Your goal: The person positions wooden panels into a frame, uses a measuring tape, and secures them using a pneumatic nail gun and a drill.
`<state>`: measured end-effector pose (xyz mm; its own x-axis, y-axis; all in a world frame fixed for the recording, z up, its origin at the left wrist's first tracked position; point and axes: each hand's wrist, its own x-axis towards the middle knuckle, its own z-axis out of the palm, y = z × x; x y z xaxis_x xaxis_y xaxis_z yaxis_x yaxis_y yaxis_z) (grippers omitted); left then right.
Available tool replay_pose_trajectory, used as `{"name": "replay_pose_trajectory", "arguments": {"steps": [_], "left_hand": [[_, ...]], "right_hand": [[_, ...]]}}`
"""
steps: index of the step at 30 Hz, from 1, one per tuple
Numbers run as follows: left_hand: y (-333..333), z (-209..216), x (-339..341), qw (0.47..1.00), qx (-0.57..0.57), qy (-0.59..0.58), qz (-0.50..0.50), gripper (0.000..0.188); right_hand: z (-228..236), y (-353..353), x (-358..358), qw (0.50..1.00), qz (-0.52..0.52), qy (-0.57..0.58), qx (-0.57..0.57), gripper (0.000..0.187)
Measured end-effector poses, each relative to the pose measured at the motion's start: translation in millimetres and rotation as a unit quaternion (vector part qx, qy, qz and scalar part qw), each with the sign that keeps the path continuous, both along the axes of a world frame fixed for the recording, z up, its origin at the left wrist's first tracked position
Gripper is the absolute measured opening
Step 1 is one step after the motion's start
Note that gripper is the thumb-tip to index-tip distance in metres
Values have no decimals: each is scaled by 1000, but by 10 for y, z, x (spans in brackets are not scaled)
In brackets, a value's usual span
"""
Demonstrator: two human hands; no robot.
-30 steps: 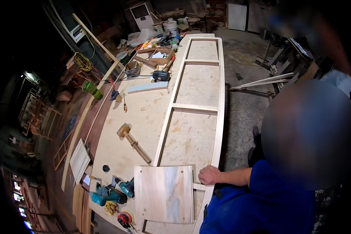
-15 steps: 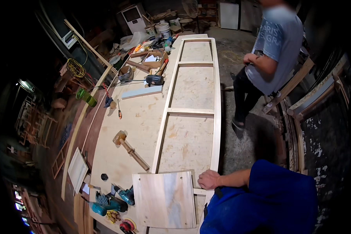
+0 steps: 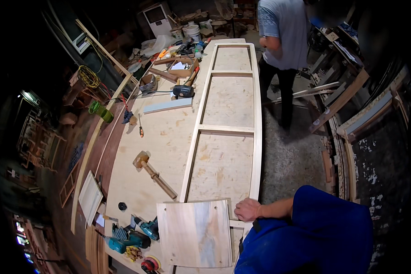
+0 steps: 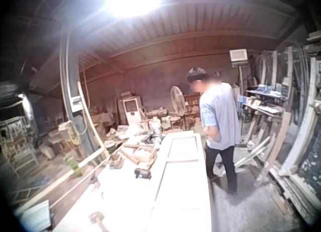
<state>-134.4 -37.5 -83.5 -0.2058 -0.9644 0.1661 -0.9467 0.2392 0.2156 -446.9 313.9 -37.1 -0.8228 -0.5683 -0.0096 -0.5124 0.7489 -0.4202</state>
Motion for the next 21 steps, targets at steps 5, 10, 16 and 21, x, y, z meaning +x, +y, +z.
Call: {"name": "replay_pose_trajectory", "arguments": {"steps": [5,10,16,21], "left_hand": [[-82,128,311,998,-4,-7,59,80],[445,1075,-242,902,277,188,272,86],[128,501,673,993,-18,-80,-80,70],[300,693,-329,918,274,275,-84,58]], "right_hand": [[10,-233,-163,999,33,-4,6,21],[-7,143,-36,999,-24,-23,-16,18],[160,-208,-60,999,-8,33,-13,12],[89,-200,14,998,-10,49,-33,10]]}}
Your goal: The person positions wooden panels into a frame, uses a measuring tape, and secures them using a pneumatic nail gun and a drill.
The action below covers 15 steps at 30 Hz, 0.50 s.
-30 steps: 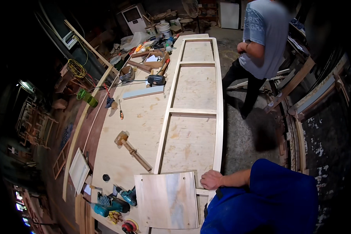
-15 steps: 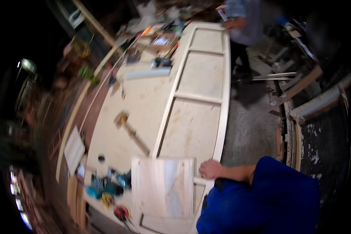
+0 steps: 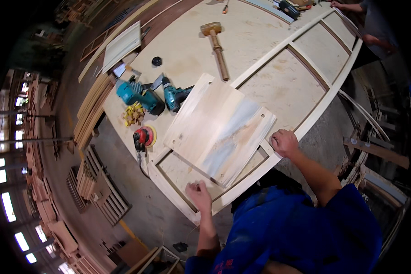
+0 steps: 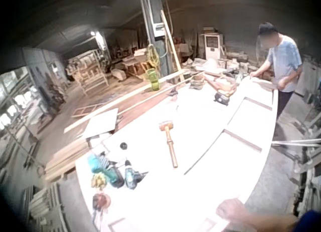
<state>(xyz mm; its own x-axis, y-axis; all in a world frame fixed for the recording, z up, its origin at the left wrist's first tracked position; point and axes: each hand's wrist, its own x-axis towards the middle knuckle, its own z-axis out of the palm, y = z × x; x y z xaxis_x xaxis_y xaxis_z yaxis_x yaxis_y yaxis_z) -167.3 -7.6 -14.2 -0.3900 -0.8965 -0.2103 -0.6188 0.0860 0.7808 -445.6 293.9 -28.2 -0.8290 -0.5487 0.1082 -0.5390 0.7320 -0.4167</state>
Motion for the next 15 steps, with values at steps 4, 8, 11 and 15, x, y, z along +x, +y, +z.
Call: {"name": "replay_pose_trajectory", "arguments": {"steps": [4,8,11,15], "left_hand": [[-56,-146,-398,958,275,69,52,53],[115,9,-760,953,299,-16,-54,53],[52,-8,-641,836,512,197,1,57],[74,-147,-650,840,477,247,-76,65]], "right_hand": [[82,-81,-25,998,4,-49,44,14],[-86,170,-65,985,-54,-148,72,21],[36,-104,-135,962,-87,-259,25,38],[-135,-311,-268,647,-205,-601,-422,21]]}}
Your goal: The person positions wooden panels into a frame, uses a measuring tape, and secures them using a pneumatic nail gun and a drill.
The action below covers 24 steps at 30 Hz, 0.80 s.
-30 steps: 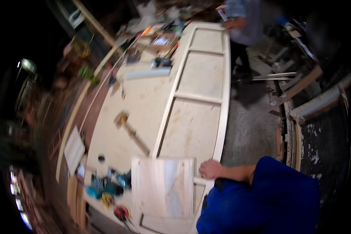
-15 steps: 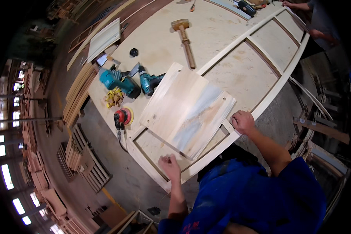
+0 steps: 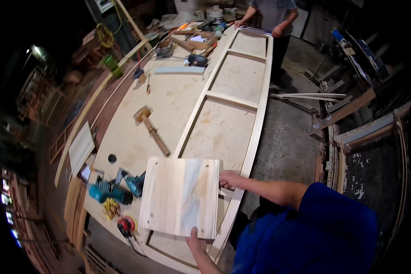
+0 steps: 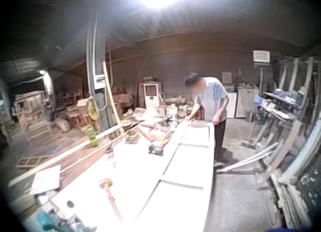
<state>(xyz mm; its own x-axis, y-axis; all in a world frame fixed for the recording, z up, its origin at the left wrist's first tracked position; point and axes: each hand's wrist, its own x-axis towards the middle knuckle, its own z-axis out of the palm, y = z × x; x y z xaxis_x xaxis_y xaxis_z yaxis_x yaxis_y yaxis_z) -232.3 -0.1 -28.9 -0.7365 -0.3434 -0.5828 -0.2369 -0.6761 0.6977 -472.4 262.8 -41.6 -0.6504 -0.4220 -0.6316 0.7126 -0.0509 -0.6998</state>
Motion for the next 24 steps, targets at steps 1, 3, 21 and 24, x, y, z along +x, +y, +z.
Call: {"name": "replay_pose_trajectory", "arguments": {"steps": [1,3,21,24], "left_hand": [[83,112,-49,1000,2,19,-16,68],[275,357,-116,998,-9,44,-37,74],[3128,752,-1581,970,-205,-40,-125,61],[3821,861,-2144,969,-173,-36,-175,75]], "right_hand": [[12,92,24,998,-26,-32,-41,26],[164,136,93,998,-58,-29,-21,26],[675,2999,-833,953,-30,-96,-285,44],[874,3758,-1175,952,-77,-83,-284,44]]}}
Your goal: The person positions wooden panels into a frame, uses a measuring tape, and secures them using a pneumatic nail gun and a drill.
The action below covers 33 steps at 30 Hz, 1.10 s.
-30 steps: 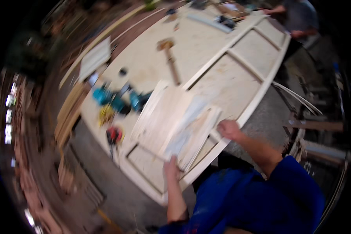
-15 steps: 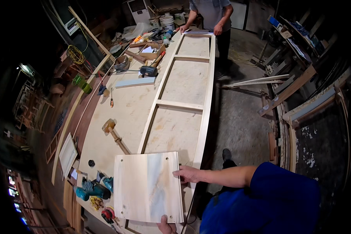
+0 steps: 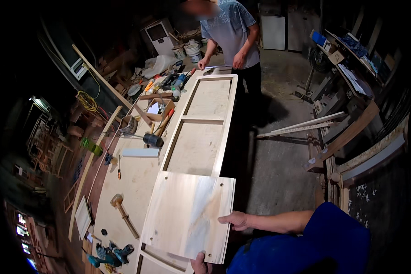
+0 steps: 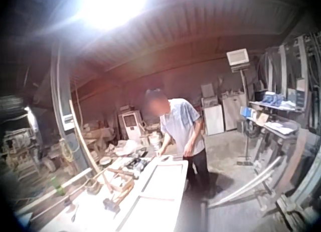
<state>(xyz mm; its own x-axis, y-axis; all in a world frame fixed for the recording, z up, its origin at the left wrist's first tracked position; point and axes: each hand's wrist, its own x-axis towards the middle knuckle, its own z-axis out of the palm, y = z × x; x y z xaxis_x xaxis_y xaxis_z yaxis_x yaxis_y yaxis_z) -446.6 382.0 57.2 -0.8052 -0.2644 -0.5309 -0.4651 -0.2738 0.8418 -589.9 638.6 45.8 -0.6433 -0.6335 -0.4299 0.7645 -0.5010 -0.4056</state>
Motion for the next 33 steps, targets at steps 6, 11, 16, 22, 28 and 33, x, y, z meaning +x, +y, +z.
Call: {"name": "replay_pose_trajectory", "arguments": {"steps": [6,11,16,22,28,33], "left_hand": [[994,284,-1080,976,164,134,-58,85],[1408,100,-1877,974,163,118,-105,81],[1696,22,-2915,954,260,131,-69,65],[1582,-276,-4454,938,313,142,47,47],[1611,-578,-5563,933,330,123,69,41],[1953,-624,-6249,954,281,93,38,38]], "right_hand": [[21,927,-438,990,-125,45,-38,49],[82,1572,-967,981,-172,81,-44,49],[-7,2101,-1685,979,-187,77,-22,54],[-140,2571,-2664,982,-149,112,37,59],[-79,2844,-3572,973,-135,148,114,66],[86,3223,-4342,950,-142,194,201,68]]}}
